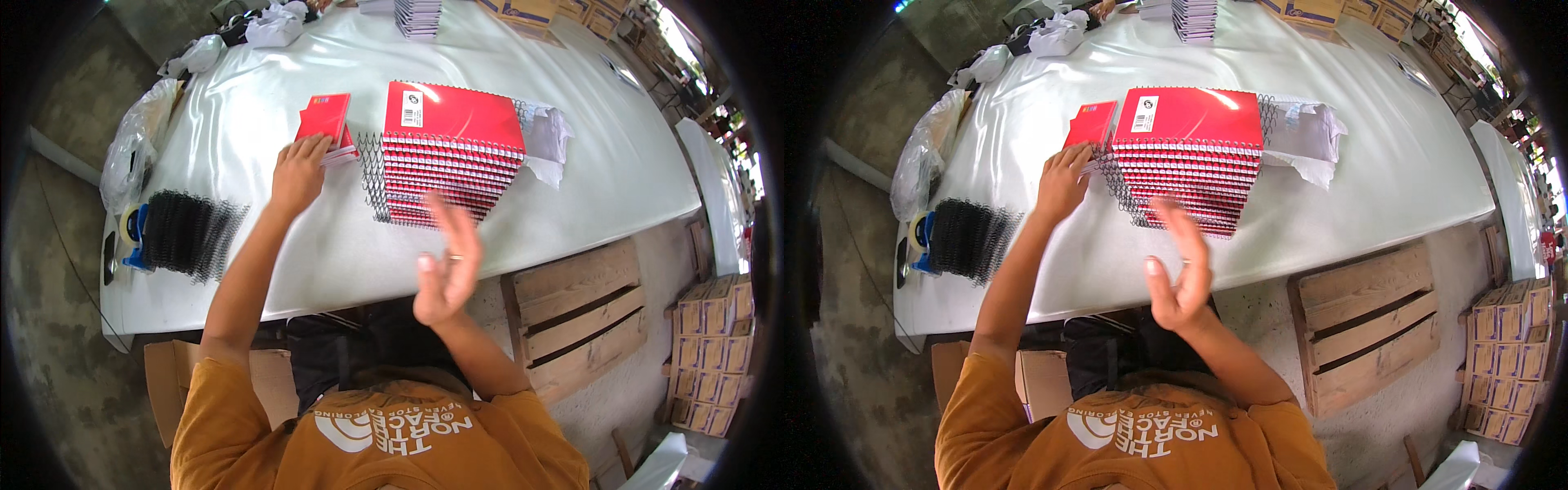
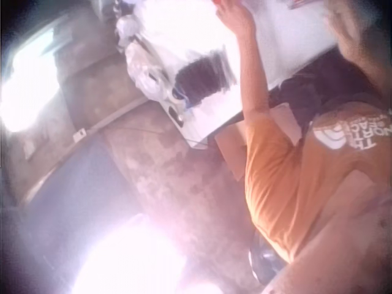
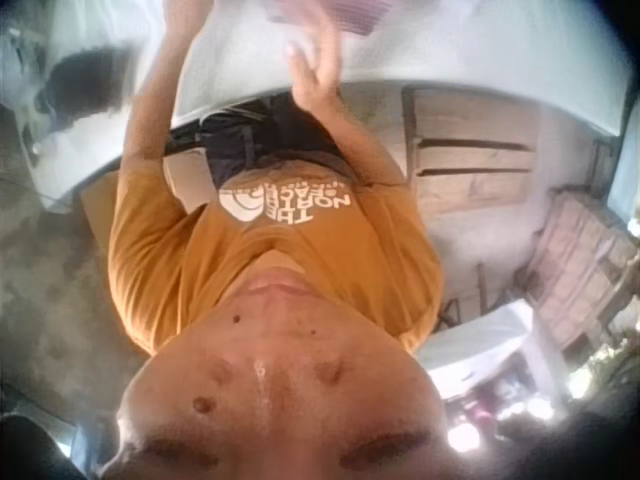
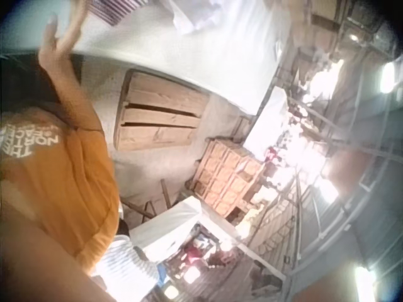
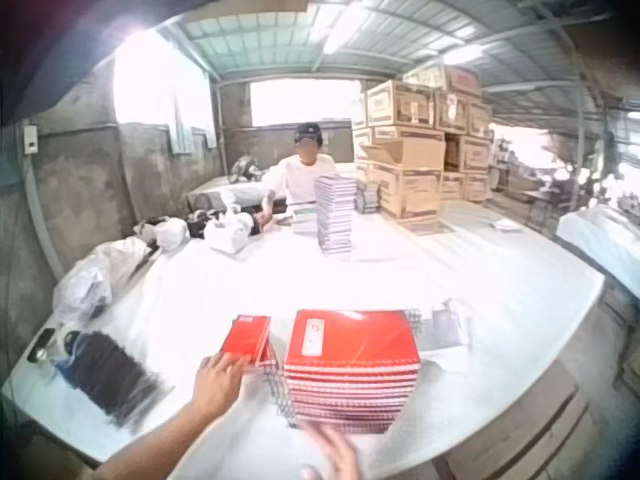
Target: The person manually inserts a spiral binding through the holes of small red notebooks and places them onto a finished stack.
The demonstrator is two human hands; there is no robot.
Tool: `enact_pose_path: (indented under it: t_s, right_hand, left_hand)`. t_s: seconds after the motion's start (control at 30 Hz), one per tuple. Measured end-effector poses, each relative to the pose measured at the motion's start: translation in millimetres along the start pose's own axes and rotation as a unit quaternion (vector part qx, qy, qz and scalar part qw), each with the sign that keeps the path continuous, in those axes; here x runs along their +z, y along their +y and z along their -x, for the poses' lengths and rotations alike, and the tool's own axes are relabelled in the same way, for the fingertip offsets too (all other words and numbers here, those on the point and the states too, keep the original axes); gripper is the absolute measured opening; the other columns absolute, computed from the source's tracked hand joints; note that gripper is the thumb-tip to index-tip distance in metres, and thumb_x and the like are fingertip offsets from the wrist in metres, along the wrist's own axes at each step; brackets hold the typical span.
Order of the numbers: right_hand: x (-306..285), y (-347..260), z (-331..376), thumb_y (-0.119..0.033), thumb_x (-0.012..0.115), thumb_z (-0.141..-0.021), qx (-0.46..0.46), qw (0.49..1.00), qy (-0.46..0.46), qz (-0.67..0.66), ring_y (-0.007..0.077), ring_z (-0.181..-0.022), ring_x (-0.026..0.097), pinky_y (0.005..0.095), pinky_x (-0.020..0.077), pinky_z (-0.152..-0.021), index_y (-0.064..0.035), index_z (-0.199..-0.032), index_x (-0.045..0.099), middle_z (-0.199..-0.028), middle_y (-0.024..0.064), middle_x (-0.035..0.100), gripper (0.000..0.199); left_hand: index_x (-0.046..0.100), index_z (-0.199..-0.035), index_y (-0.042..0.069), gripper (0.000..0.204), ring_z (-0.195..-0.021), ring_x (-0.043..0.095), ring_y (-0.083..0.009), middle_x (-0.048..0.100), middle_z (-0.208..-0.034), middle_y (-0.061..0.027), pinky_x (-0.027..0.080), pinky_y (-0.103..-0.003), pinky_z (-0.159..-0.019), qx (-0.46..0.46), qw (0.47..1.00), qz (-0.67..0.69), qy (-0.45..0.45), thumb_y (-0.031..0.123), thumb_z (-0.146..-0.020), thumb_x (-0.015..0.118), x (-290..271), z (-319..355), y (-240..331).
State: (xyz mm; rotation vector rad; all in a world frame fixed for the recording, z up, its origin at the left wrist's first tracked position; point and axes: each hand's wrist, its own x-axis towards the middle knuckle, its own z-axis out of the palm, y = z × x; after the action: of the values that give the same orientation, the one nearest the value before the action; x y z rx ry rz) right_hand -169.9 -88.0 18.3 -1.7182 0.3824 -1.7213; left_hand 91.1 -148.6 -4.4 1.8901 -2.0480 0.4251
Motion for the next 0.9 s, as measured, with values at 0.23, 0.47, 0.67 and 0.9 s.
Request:
enact_pose_path:
  t_s: [0.23, 0.47, 0.67, 0.9]
  right_hand:
    - [37, 22, 64, -0.018, 0.053, -0.091, 0.489, 0.83, -0.039, -0.265, 0.028, -0.127, 0.039, 0.0376, 0.0316, -0.103, -0.0017, -0.138, 0.027, -0.136, 0.022, 0.04, 0.056]
    - [32, 16, 75, -0.014, 0.055, -0.09, 0.493, 0.849, 0.009, -0.189, 0.0267, -0.123, 0.044, 0.0347, 0.0369, -0.1, 0.002, -0.135, 0.031, -0.133, 0.0219, 0.043, 0.054]
    - [-1, -19, 87, -0.024, 0.055, -0.092, 0.756, 0.586, -0.058, -0.287, 0.0214, -0.104, 0.058, 0.0361, 0.0477, -0.088, -0.0007, -0.124, 0.046, -0.114, 0.0151, 0.058, 0.04]
    - [-1, -16, 101, -0.022, 0.057, -0.092, 0.672, 0.707, 0.058, -0.212, 0.0107, -0.084, 0.062, 0.0278, 0.0534, -0.069, -0.0014, -0.11, 0.059, -0.097, 0.0068, 0.063, 0.028]
  left_hand:
    - [0.045, -0.13, 0.011, 0.062, -0.117, 0.047, -0.0266, 0.051, -0.124, -0.0132, 0.032, -0.045, -0.097, -0.014, 1.0, 0.007, 0.004, 0.004, -0.069, 0.056, -24, 56, 35]
    - [0.039, -0.132, 0.001, 0.058, -0.127, 0.036, -0.0333, 0.041, -0.135, -0.0199, 0.028, -0.044, -0.105, -0.177, 0.971, 0.148, -0.06, 0.014, -0.078, 0.056, -31, 61, 8]
    - [0.022, -0.141, -0.003, 0.07, -0.137, 0.02, -0.0333, 0.023, -0.146, -0.0233, 0.014, -0.048, -0.11, -0.14, 0.973, 0.096, -0.155, 0.037, -0.09, 0.049, -22, 124, 71]
    - [0.031, -0.137, -0.001, 0.059, -0.134, 0.027, -0.036, 0.028, -0.143, -0.0233, 0.016, -0.048, -0.109, -0.119, 0.963, 0.19, -0.149, 0.027, -0.089, 0.051, -55, 157, 139]
